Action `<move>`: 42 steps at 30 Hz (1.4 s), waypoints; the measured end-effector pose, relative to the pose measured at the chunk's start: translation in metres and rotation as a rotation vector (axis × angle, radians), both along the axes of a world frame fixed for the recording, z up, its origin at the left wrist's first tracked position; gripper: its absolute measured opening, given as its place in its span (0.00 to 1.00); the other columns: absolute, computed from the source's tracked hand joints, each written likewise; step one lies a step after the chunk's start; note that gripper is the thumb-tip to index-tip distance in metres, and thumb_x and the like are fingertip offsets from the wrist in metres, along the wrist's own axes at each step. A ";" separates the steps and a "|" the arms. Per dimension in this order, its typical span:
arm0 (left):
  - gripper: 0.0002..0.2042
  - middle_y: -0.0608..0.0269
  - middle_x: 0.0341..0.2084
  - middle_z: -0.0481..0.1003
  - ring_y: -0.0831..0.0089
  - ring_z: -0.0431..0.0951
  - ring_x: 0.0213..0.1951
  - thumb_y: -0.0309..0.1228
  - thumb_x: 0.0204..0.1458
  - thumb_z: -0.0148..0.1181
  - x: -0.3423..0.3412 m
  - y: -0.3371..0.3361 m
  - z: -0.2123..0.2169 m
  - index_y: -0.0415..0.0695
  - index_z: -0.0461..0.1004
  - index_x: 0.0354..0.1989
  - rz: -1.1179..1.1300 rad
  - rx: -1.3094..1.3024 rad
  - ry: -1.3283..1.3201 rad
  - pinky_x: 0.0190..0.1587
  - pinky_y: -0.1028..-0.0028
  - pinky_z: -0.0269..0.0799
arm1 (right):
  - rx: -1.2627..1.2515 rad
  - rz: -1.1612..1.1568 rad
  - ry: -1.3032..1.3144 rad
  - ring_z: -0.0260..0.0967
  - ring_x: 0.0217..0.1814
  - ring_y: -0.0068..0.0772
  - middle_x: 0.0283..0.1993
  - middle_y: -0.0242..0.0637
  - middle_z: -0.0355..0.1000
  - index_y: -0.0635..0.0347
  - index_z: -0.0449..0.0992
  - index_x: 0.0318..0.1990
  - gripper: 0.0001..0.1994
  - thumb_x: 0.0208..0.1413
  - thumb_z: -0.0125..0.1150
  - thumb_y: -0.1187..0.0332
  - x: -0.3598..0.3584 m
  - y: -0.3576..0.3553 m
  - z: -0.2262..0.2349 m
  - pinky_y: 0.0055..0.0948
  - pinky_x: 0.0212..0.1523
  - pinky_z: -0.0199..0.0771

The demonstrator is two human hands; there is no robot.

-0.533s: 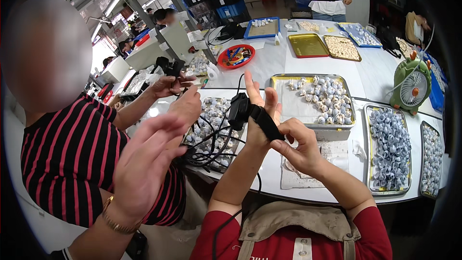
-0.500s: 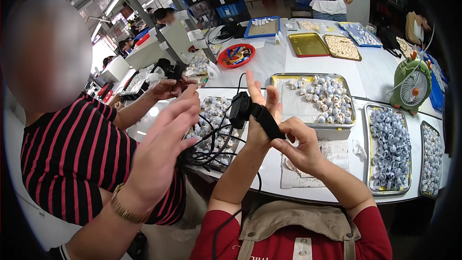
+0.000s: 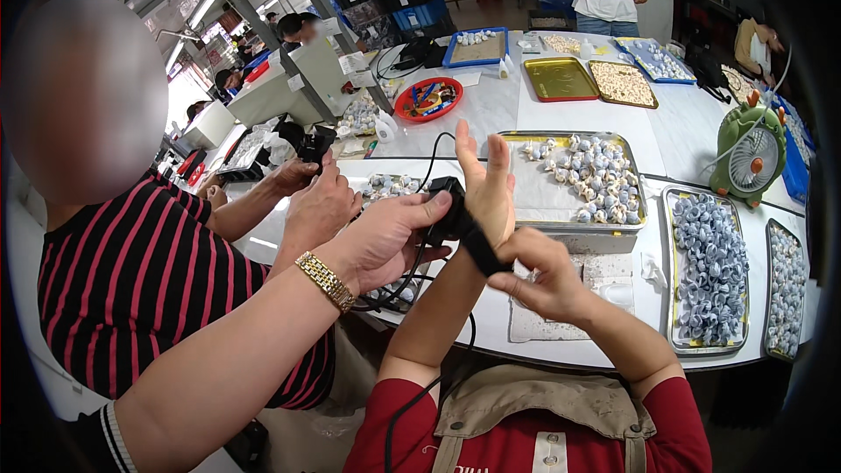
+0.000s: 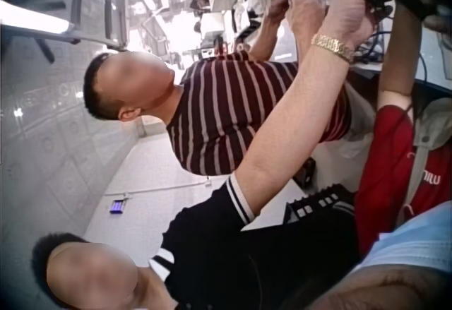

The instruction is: Wearing and adjusting a wrist-mounted scanner or electronic device in a factory setting.

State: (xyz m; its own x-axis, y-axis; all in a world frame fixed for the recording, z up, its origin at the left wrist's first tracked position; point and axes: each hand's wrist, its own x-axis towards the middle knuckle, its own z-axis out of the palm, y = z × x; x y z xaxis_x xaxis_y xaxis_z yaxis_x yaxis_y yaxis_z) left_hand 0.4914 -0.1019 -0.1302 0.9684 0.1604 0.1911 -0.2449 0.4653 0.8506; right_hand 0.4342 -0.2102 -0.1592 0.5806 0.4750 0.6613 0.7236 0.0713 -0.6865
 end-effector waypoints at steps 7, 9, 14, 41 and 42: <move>0.18 0.58 0.52 0.64 0.64 0.66 0.52 0.39 0.58 0.51 -0.014 0.021 0.019 0.43 0.63 0.52 -0.275 -0.267 -0.110 0.55 0.64 0.60 | 0.013 0.038 0.010 0.68 0.34 0.36 0.30 0.34 0.72 0.58 0.75 0.34 0.11 0.42 0.69 0.71 -0.007 0.014 -0.005 0.31 0.36 0.67; 0.16 0.57 0.49 0.68 0.64 0.67 0.51 0.37 0.59 0.49 -0.021 0.027 0.021 0.43 0.65 0.51 -0.456 -0.469 -0.076 0.55 0.64 0.62 | 0.008 0.062 0.017 0.68 0.35 0.35 0.29 0.33 0.72 0.58 0.75 0.34 0.11 0.42 0.69 0.71 -0.014 0.015 0.006 0.31 0.35 0.67; 0.09 0.57 0.33 0.75 0.72 0.75 0.36 0.26 0.57 0.50 -0.025 0.019 0.022 0.37 0.69 0.44 0.377 0.276 -0.587 0.46 0.71 0.71 | 0.037 -0.158 -0.080 0.67 0.28 0.34 0.27 0.34 0.71 0.59 0.75 0.32 0.11 0.38 0.70 0.72 -0.022 0.021 -0.013 0.29 0.28 0.65; 0.18 0.62 0.35 0.69 0.72 0.70 0.39 0.28 0.53 0.54 -0.094 0.061 0.031 0.43 0.62 0.52 -0.431 0.184 -0.176 0.45 0.70 0.65 | 0.438 0.483 0.970 0.60 0.58 0.26 0.53 0.35 0.64 0.65 0.61 0.57 0.38 0.42 0.72 0.56 -0.047 0.036 -0.031 0.28 0.59 0.57; 0.22 0.62 0.38 0.68 0.73 0.70 0.41 0.28 0.52 0.56 -0.114 0.079 0.035 0.43 0.59 0.55 -0.430 0.388 -0.104 0.46 0.70 0.66 | 0.448 0.458 0.937 0.60 0.57 0.25 0.53 0.36 0.64 0.65 0.61 0.57 0.36 0.44 0.70 0.57 -0.048 0.036 -0.038 0.28 0.58 0.58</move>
